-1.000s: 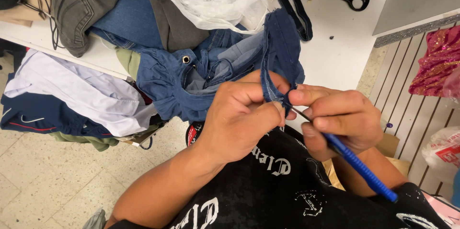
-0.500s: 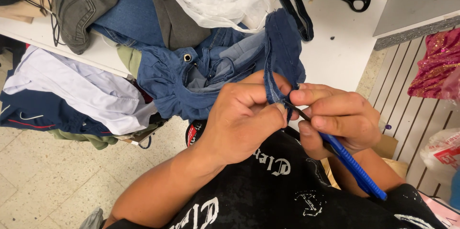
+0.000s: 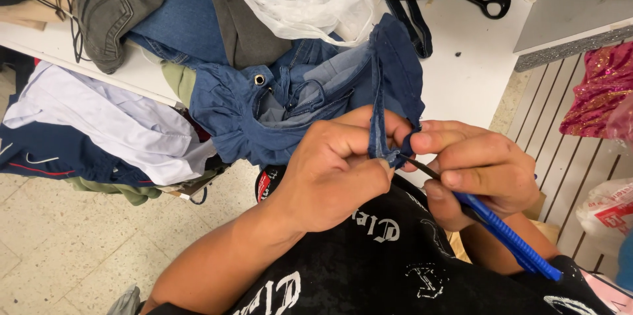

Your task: The person uses a blue utility knife to cut the hem of a pair of blue jeans. They hold the fabric taut with one hand while carefully slicing the seam with the other. The person repeatedly adjusts the jeans to continue cutting along the edge.

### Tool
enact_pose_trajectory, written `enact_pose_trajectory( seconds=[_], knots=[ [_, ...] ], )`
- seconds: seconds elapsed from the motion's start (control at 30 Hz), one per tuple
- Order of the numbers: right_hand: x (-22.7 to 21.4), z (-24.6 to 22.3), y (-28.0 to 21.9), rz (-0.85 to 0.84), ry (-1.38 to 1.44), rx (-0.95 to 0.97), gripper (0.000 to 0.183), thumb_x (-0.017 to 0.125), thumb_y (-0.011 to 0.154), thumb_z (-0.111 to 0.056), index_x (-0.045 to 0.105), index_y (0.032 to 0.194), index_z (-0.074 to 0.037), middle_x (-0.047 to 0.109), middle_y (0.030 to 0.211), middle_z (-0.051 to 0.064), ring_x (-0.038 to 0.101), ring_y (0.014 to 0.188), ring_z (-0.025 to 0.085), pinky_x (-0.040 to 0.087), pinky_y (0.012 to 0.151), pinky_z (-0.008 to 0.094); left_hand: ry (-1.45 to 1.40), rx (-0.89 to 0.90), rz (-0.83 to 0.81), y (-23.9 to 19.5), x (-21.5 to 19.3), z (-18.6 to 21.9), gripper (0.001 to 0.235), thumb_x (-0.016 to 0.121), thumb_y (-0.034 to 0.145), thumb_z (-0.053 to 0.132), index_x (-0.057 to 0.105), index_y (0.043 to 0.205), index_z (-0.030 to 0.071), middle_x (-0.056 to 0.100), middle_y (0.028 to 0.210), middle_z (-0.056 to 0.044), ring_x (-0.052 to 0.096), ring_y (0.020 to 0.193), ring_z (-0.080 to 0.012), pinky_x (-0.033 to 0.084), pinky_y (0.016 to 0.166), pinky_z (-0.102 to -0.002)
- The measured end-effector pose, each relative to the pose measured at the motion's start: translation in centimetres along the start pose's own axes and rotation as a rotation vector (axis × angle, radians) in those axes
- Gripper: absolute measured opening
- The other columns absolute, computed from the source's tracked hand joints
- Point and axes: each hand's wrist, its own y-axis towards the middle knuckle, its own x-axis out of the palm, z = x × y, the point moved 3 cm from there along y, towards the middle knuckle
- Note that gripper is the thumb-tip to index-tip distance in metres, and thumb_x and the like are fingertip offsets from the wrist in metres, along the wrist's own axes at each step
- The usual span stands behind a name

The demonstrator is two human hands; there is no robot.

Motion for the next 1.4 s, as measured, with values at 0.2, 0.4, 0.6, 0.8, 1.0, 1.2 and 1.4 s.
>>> enact_pose_trajectory(
  seconds=[0.2,0.4,0.6,0.8,1.0,1.2,1.4],
  knots=[
    [0.8,0.1,1.3,-0.019,-0.057,-0.076,0.014,0.068,0.091,-0.004,0.06,0.102,-0.005,0.066,0.089,0.012,0.077,0.099,0.034,0.068,0.093,0.047,0.056,-0.001,0.031,0.1,0.0,-0.6,0.02,0.057,0.081,-0.002,0.072,0.082,0.01,0.066,0.099,0.001,0.064,0.088,-0.0103,0.05,0.078,-0.024],
    [1.2,0.3,1.3,-0.043,-0.027,-0.084,0.005,0.061,0.091,-0.007,0.058,0.088,-0.007,0.063,0.077,0.007,0.077,0.09,0.034,0.069,0.084,0.048,0.06,-0.148,0.084,-0.1,0.2,-1.6,0.02,0.059,0.076,0.002,0.077,0.077,0.012,0.067,0.095,0.004,0.065,0.088,-0.0091,0.048,0.078,-0.022],
    [0.7,1.2,0.5,0.074,0.364,0.251,0.015,0.066,0.097,-0.01,0.067,0.112,-0.012,0.071,0.095,0.005,0.078,0.106,0.023,0.064,0.111,0.04,0.119,0.043,0.037,-0.1,0.2,-0.9,0.015,0.063,0.091,0.001,0.071,0.084,0.012,0.069,0.091,0.0,0.06,0.076,-0.0076,0.045,0.065,-0.023],
    [1.9,1.9,0.5,-0.034,0.428,0.594,0.007,0.067,0.093,-0.011,0.063,0.098,-0.008,0.067,0.092,0.009,0.072,0.11,0.037,0.061,0.104,0.049,0.482,-0.076,-0.057,-1.0,-0.2,-0.4,0.029,0.053,0.097,0.011,0.047,0.126,0.013,0.065,0.067,0.003,0.05,0.048,-0.0206,0.043,0.055,-0.032],
    [2.8,2.9,-1.2,0.01,0.543,0.731,0.007,0.067,0.093,-0.008,0.063,0.097,-0.006,0.067,0.089,0.009,0.071,0.105,0.036,0.059,0.098,0.046,0.069,-0.276,-0.077,-2.9,-1.0,-3.6,0.027,0.045,0.105,0.017,0.04,0.131,0.012,0.081,0.11,-0.01,0.082,0.1,-0.0232,0.058,0.095,-0.029],
    [2.3,2.7,-1.6,-0.009,0.349,0.756,0.007,0.07,0.092,-0.009,0.064,0.096,-0.008,0.069,0.094,0.007,0.073,0.108,0.033,0.06,0.099,0.042,-0.47,-0.287,0.003,-3.9,0.4,-7.6,0.019,0.045,0.106,0.003,0.038,0.121,0.011,0.069,0.121,-0.024,0.069,0.121,-0.0373,0.056,0.106,-0.045],
    [1.7,2.0,-1.7,-0.018,0.259,0.743,0.008,0.069,0.091,-0.005,0.063,0.095,-0.007,0.068,0.091,0.009,0.073,0.105,0.031,0.06,0.099,0.041,-0.473,-0.199,-0.04,-4.4,1.2,-7.9,0.02,0.044,0.107,0.0,0.038,0.124,0.009,0.064,0.129,-0.027,0.063,0.13,-0.035,0.045,0.118,-0.039]
  ],
)
